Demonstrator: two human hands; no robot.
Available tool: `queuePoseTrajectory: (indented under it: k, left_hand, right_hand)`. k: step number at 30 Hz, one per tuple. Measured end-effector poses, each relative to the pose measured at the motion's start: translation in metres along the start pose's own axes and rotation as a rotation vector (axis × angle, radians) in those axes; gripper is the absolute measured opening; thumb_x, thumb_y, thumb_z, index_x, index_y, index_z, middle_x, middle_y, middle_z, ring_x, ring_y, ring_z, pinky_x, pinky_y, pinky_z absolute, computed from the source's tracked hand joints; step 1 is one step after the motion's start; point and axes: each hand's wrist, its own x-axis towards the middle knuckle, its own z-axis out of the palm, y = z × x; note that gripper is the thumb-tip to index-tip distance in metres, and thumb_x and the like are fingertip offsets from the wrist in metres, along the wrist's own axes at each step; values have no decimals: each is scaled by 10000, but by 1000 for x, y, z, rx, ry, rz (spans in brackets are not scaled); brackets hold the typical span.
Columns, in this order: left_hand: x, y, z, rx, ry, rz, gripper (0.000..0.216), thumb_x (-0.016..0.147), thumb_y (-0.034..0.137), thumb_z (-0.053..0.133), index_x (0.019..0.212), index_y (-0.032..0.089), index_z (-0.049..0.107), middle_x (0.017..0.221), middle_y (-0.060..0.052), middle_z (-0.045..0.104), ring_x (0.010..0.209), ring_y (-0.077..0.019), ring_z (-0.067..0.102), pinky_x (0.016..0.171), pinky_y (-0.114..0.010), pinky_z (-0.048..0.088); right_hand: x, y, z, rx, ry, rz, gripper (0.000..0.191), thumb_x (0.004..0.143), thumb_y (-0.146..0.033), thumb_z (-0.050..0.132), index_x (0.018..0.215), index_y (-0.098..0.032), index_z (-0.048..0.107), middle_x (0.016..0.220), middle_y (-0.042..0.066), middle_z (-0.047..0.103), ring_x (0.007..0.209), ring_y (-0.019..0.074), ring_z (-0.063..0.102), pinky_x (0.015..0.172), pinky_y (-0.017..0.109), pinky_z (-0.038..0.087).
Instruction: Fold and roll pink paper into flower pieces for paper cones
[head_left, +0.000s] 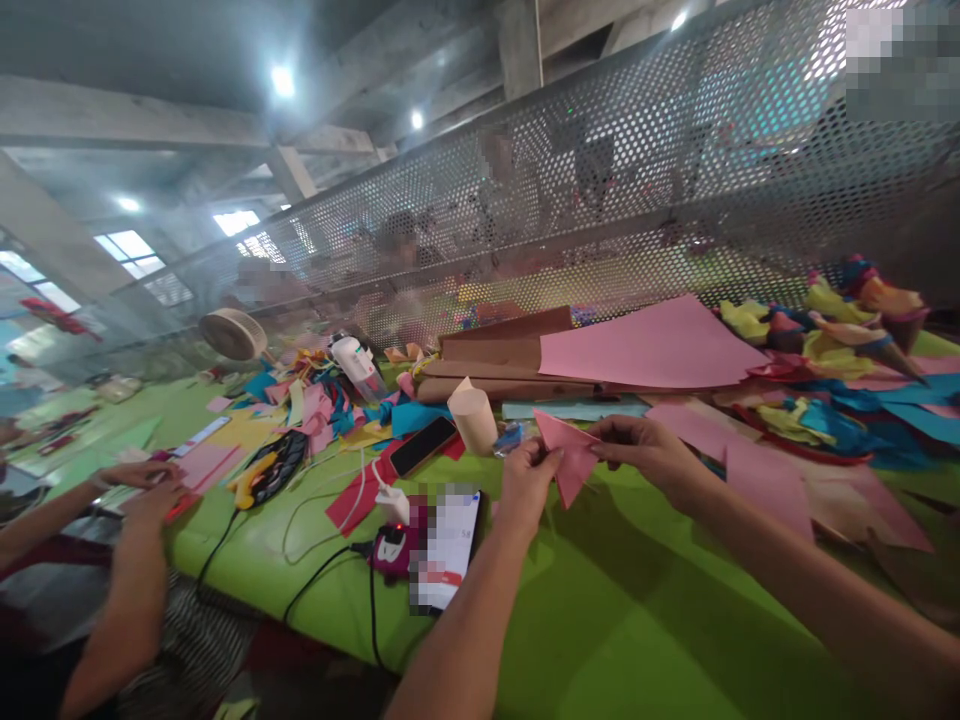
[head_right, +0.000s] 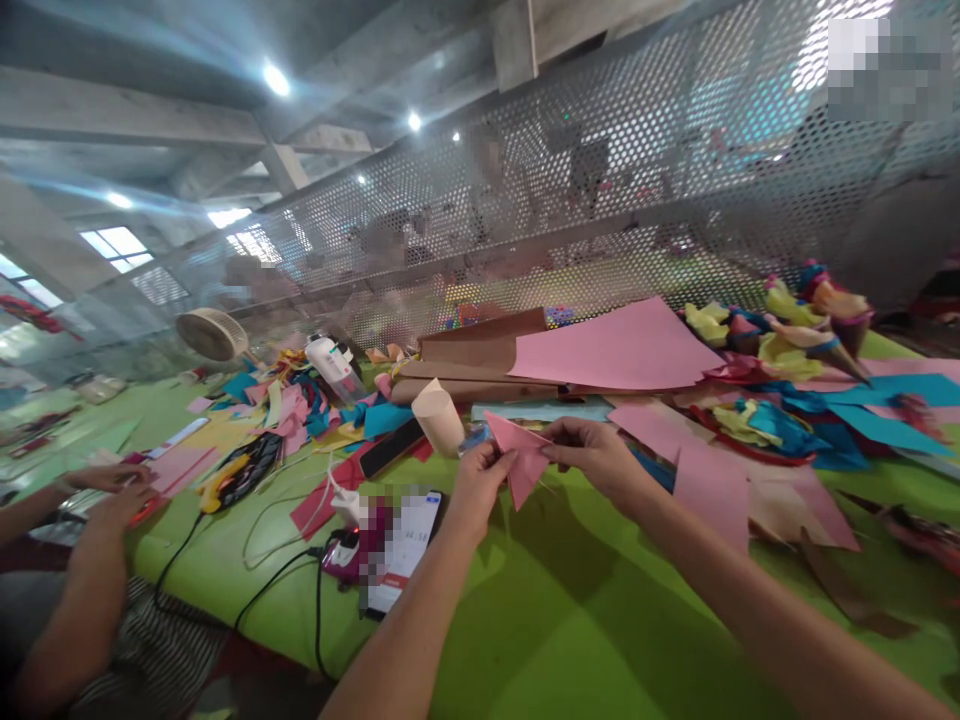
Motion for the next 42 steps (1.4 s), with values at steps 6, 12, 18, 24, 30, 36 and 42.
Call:
queuePoseTrajectory:
  k: [6, 12, 18, 24, 30, 36, 42]
  left_hand:
    - [-5, 8, 2, -133, -21, -44, 170, 680, 267, 719, 820, 171, 712, 800, -31, 701, 788, -175, 614, 747, -284, 454]
    - [-7, 16, 6, -314, -40, -51, 103, 625, 215, 722, 702, 172, 668, 798, -34, 697, 789, -171, 639, 744, -280, 484]
    - [-10, 20, 6, -337, -99, -199, 339, 675, 356, 729, 963, 204, 639, 825, -19, 696, 615, -141, 623, 505, -224, 447]
    - [-9, 16, 6, -331, -197, -294, 480, 810, 563, 583, 985, 126, 675, 785, -95, 690, 633, -167, 626, 425, -214, 375]
    - [-11, 11, 7, -223, -211, -261, 453, 698, 478, 759, 976, 144, 633, 625, -8, 611, 523, -87, 510, 420, -174, 280]
    - [-12, 10, 9, -268, -136, -199, 414, 664, 430, 784, 918, 167, 593, 686, 21, 554, 571, -67, 486, 430, -166, 240]
    - [-12, 12, 11, -297, -196, -204, 403, 653, 378, 801, 907, 162, 573, 682, 31, 497, 570, -61, 438, 443, -177, 206]
  right_hand:
    - [3, 6, -3, 50, 32, 5, 333, 539, -457, 805, 734, -209, 696, 646, 14, 634, 614, 158, 529, 561, 294, 386]
    - [2, 6, -1, 57, 26, -37, 231, 563, -421, 775, 638, -222, 684, 647, 20, 642, 649, 170, 535, 601, 302, 404]
    - [1, 5, -4, 36, 16, -78, 193, 584, -398, 757, 635, -226, 687, 654, 17, 655, 638, 171, 536, 629, 317, 424]
    - [4, 9, -7, -55, 50, -150, 183, 620, -408, 714, 655, -230, 693, 670, 18, 672, 670, 195, 579, 676, 342, 455]
    - [4, 10, -5, -139, 72, -218, 219, 650, -440, 732, 718, -232, 723, 726, 32, 680, 745, 220, 606, 739, 366, 467]
    - [0, 5, 1, 90, 43, -33, 410, 554, -533, 825, 756, -202, 691, 702, 20, 656, 666, 174, 576, 675, 323, 458]
    - [0, 3, 3, 155, 85, -10, 300, 561, -455, 810, 615, -208, 646, 602, -5, 603, 609, 153, 541, 652, 313, 431]
